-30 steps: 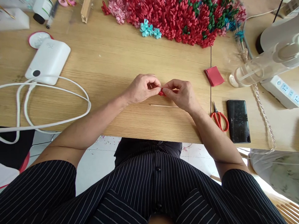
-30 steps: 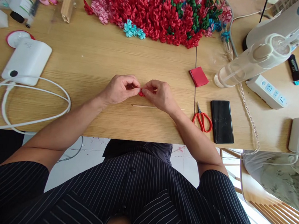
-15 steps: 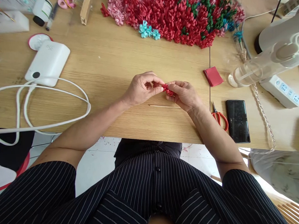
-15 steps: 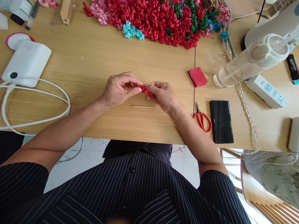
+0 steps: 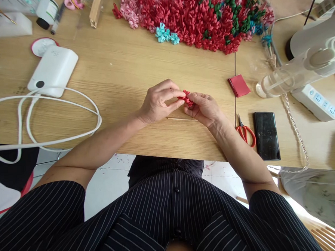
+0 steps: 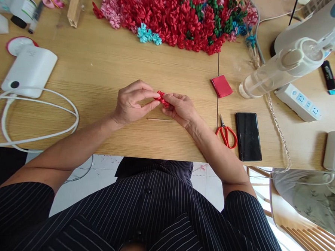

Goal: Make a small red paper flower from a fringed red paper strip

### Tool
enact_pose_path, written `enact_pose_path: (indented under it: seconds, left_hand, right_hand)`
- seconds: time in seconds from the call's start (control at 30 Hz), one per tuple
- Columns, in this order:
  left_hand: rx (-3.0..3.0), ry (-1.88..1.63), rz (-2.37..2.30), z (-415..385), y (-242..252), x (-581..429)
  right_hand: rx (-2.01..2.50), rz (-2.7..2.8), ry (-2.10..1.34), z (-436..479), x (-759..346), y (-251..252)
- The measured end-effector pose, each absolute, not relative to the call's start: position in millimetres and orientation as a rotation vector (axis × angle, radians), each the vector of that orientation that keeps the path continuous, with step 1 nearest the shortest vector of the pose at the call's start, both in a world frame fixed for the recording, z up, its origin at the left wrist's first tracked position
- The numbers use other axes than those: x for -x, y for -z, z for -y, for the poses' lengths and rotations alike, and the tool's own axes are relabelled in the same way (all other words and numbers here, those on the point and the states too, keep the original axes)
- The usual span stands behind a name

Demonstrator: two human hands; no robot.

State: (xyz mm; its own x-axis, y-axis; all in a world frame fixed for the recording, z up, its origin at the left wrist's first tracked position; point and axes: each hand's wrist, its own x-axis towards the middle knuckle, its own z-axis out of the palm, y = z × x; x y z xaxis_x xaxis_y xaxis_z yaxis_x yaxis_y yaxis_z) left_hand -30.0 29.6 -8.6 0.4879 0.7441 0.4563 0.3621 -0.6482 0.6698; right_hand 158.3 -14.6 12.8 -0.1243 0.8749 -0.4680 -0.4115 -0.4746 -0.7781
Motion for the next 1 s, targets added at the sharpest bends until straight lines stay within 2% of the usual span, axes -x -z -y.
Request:
enact_pose_path:
  seconds: [0.23, 0.63, 1.0]
  left_hand:
    - [-2.233, -1.038, -0.920, -30, 5, 28]
    - [-1.796, -1.104, -0.942, -31, 19, 20]
    - [-2.011, -1.153, -0.958, -30, 11, 24]
  right_hand:
    - [1.134, 0.515, -1.775, 15, -156, -12]
    - [1.156, 0.577, -1.699, 14, -158, -7]
    - [1.168, 0.689, -1.647, 13, -160, -3]
